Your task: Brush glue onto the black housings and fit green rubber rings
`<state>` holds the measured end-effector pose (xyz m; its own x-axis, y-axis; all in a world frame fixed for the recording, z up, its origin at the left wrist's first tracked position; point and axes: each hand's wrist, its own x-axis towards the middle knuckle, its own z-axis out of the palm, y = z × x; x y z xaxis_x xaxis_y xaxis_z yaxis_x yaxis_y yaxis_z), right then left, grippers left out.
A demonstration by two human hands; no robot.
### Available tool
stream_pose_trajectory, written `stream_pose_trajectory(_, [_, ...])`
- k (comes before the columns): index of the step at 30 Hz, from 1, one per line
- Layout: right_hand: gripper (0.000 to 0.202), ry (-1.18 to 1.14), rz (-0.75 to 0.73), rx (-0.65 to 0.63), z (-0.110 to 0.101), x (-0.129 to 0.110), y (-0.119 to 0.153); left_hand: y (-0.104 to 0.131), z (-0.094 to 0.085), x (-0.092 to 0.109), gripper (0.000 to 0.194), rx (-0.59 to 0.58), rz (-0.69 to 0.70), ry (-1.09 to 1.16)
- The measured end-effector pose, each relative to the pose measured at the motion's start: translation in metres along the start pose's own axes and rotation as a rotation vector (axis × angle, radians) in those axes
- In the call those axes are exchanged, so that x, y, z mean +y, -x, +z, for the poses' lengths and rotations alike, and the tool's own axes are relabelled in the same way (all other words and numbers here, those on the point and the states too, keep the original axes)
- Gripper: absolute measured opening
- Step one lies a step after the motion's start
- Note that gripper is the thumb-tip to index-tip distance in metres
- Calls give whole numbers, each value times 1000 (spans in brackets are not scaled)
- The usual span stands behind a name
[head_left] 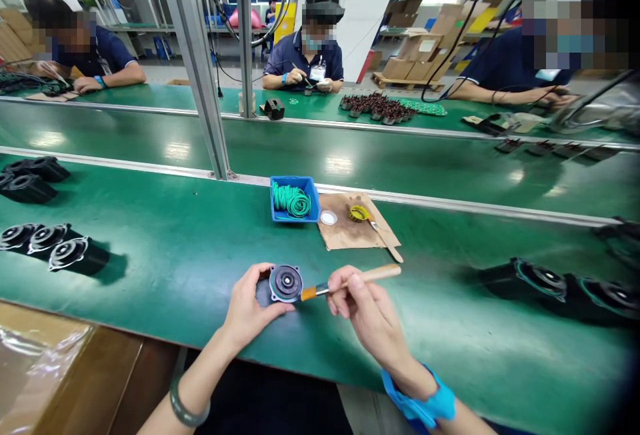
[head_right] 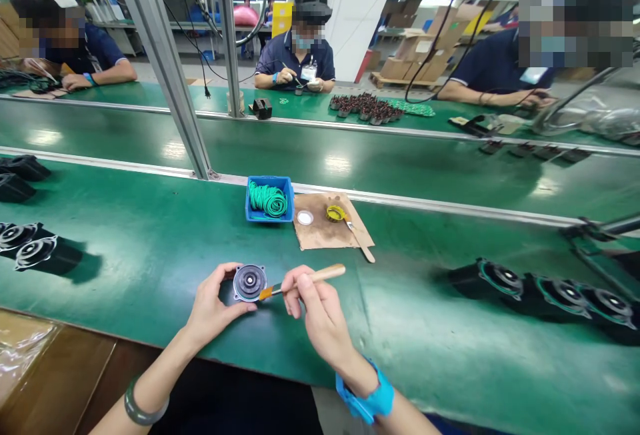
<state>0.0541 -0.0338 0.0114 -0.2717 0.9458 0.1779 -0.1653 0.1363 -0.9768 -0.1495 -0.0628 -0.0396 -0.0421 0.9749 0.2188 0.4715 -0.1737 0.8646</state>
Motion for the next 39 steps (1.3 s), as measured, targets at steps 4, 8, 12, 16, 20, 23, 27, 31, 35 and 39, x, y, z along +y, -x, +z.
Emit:
stream_pose_trajectory(4, [48, 48, 58, -38, 4, 3, 1, 1, 0, 0, 60, -12, -20, 5])
stream_pose_trajectory(8, [49, 92, 31, -28, 5, 12, -1, 2, 0, -1, 61, -17, -30, 4])
stream_pose_trajectory(12, [50, 182, -4, -12, 2, 19, -7, 2, 0, -1, 60, -5, -15, -3])
stream_pose_trajectory(16, [49, 295, -51, -11, -4, 23, -15, 2, 0, 0, 61, 2, -2, -13])
stream_pose_trajectory(20, [56, 432, -127, -30, -9, 23, -25, 3, 0, 1, 60, 0, 50, -11])
stream_pose_trajectory(23, [58, 501, -173, -46, -12, 20, -31, 3, 0, 1, 59, 3, 114, -3])
stream_pose_trajectory(27, [59, 540, -249, -72, -8, 11, -37, 4, 1, 0, 61, 3, 190, -22])
stream_pose_trajectory(31, [59, 570, -330, -99, 0, 1, -37, 5, 4, 3, 62, 49, 268, -119])
stream_pose_trajectory(35, [54, 602, -419, -100, 7, -5, -30, 6, 8, 12, 58, 123, 345, -215])
stream_pose_trajectory(39, [46, 644, -462, -111, 11, -7, -19, 6, 12, 19, 54, 159, 379, -296])
